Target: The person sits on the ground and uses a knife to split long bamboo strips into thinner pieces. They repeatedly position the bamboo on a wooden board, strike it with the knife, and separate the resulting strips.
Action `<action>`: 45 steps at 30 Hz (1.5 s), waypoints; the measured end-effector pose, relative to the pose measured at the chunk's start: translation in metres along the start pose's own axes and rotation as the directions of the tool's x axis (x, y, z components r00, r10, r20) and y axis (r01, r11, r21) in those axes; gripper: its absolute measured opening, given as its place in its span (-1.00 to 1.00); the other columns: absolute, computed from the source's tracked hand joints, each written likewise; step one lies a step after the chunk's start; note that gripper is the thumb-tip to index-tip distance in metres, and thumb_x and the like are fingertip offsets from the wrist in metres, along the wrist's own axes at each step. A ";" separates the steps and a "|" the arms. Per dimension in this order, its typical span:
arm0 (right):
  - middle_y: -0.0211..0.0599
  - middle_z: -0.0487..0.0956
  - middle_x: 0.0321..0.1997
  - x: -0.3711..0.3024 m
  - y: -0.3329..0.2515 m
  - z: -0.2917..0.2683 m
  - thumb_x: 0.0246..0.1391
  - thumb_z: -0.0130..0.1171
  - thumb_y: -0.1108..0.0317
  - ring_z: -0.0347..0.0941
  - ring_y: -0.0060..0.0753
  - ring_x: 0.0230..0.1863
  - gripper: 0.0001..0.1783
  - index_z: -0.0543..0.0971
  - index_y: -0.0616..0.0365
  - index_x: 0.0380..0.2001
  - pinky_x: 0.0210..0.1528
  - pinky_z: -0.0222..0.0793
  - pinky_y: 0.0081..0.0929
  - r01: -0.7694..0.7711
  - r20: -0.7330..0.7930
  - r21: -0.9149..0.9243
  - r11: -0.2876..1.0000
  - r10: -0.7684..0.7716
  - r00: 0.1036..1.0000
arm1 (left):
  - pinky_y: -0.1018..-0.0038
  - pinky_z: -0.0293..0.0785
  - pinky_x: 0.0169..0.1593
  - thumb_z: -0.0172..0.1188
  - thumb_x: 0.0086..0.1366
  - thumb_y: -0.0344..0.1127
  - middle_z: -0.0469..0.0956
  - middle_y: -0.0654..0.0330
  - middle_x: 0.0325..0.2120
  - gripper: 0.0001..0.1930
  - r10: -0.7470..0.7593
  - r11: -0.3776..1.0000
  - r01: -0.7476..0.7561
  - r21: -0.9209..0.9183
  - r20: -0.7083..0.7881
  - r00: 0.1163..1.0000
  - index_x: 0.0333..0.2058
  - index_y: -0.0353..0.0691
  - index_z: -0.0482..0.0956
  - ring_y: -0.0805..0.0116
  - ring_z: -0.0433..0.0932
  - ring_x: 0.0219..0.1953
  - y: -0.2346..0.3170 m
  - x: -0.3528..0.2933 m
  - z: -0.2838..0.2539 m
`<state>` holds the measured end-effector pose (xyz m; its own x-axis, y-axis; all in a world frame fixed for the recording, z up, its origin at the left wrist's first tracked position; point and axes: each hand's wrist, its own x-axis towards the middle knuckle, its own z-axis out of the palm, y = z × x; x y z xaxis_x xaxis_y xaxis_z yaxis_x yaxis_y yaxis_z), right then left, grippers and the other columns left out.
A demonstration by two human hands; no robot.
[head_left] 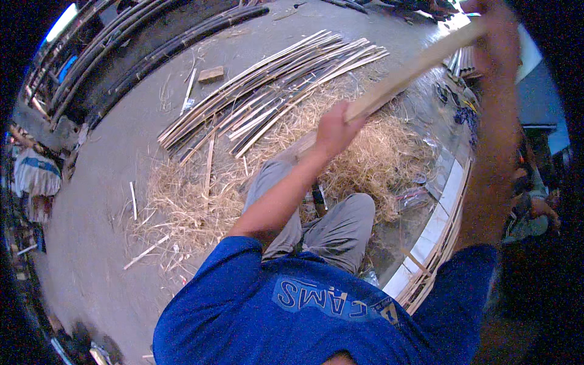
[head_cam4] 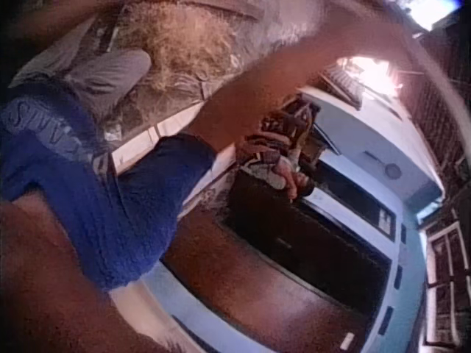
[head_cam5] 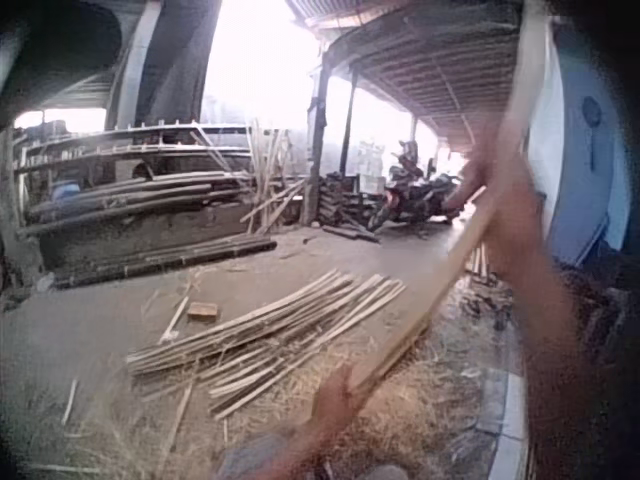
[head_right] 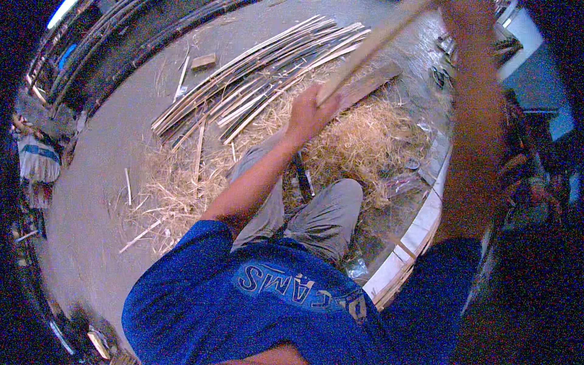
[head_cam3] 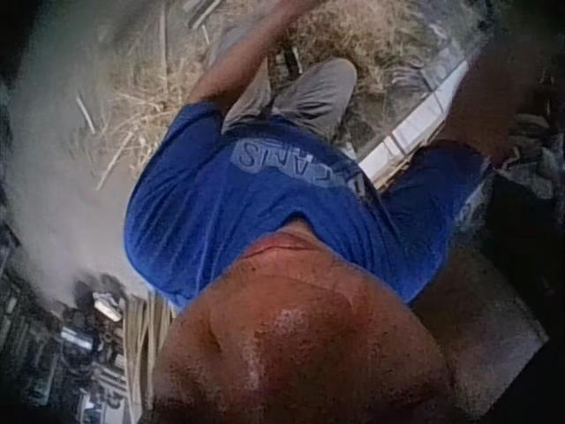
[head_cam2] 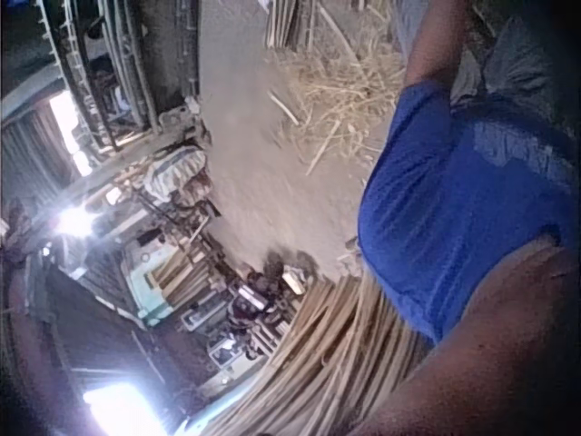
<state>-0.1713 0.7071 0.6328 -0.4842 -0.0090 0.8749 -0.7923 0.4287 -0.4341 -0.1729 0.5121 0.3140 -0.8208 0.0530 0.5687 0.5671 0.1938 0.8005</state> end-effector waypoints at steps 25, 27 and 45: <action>-0.48 0.27 -0.68 -0.140 0.033 -0.010 0.17 -0.05 -0.14 0.24 -0.53 -0.61 -0.49 0.43 0.15 -0.23 -0.60 0.20 -0.49 -0.223 -0.411 0.677 0.702 0.612 0.676 | 0.41 0.31 -0.54 0.18 0.24 -0.18 0.44 0.07 -0.67 -0.75 -0.069 0.931 -0.064 0.358 0.347 0.935 -0.27 -0.26 0.48 0.28 0.36 -0.69 0.048 -0.040 -0.135; -0.50 0.22 -0.69 -0.184 0.029 0.016 0.18 -0.08 -0.16 0.18 -0.57 -0.64 -0.50 0.42 0.09 -0.20 -0.66 0.14 -0.51 -0.274 -0.485 0.723 0.634 0.748 0.453 | 0.31 0.30 -0.53 0.05 0.32 -0.11 0.41 0.04 -0.66 -0.71 -0.077 0.933 -0.135 0.335 0.549 0.833 -0.29 -0.26 0.47 0.20 0.32 -0.70 0.037 -0.069 -0.152; -0.38 0.49 -0.50 -0.619 0.136 0.119 0.05 0.25 0.26 0.44 -0.55 -0.58 -0.62 0.34 0.18 -0.16 -0.54 0.49 -0.46 -0.937 -0.362 0.254 0.241 0.922 0.139 | 0.61 0.32 -0.54 -0.06 0.34 0.14 0.43 0.32 -0.64 -0.52 -0.741 0.286 0.786 0.548 0.647 -0.181 -0.41 -0.21 0.46 0.54 0.36 -0.65 -0.008 -0.218 -0.183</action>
<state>-0.0235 0.6639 0.0062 -0.6633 0.7209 -0.2009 0.1686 -0.1175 -0.9787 0.0134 0.3202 0.2183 -0.3158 0.4801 -0.8184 -0.5200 0.6339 0.5725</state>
